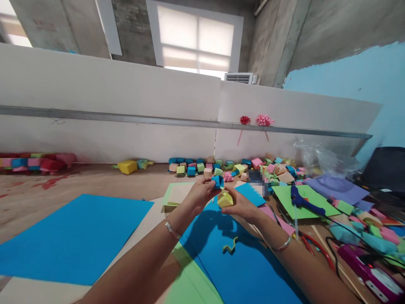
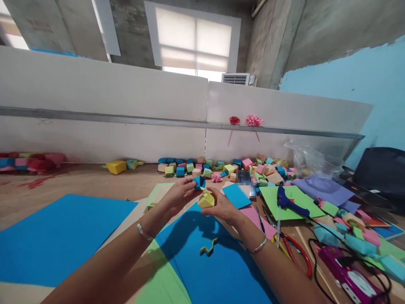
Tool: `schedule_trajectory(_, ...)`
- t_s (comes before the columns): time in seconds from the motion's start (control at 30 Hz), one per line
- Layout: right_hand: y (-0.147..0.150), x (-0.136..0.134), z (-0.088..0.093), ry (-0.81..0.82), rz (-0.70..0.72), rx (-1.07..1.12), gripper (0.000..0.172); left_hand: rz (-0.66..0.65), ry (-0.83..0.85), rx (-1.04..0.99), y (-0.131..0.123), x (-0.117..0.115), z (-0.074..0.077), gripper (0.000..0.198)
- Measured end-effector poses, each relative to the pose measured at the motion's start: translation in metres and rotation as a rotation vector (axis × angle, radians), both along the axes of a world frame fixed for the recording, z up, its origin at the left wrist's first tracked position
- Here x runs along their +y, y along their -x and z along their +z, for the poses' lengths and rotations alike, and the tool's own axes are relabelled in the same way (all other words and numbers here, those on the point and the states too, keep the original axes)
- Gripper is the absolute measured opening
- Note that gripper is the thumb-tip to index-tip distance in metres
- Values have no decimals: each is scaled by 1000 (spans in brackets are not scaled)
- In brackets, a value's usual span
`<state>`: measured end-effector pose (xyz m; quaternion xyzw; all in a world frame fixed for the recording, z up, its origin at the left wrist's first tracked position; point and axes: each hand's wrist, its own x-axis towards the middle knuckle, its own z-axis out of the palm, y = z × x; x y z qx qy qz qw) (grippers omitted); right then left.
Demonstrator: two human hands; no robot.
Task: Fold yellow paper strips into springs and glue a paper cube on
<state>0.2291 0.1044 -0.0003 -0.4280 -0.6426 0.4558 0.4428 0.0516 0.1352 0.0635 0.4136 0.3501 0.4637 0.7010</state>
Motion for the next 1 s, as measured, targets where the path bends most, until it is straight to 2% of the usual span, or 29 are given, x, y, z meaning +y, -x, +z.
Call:
schedule_trajectory(0.2, 1, -1, 14, -100, -96, 44, 51, 26, -14, 11, 0, -1, 0, 15)
schedule_trajectory(0.37, -1, -3, 26, -211, -262, -7, 45, 42, -59, 20, 1, -4, 1, 26)
schedule_trajectory(0.53, -3, -9, 37, -375, -422, -165, 39, 5, -82, 27, -1, -6, -2, 31)
schedule_trajectory(0.63, -3, -14, 44, -459, -420, -253, 34, -13, -99, 13, -4, -7, -5, 35)
schedule_trajectory(0.8, -3, -15, 43, -510, -428, -343, 43, -16, -155, -8, -7, -10, -9, 44)
schedule_trajectory(1.0, -3, -12, 38, -585, -431, -365, 29, -14, -213, -12, -8, -12, -11, 49)
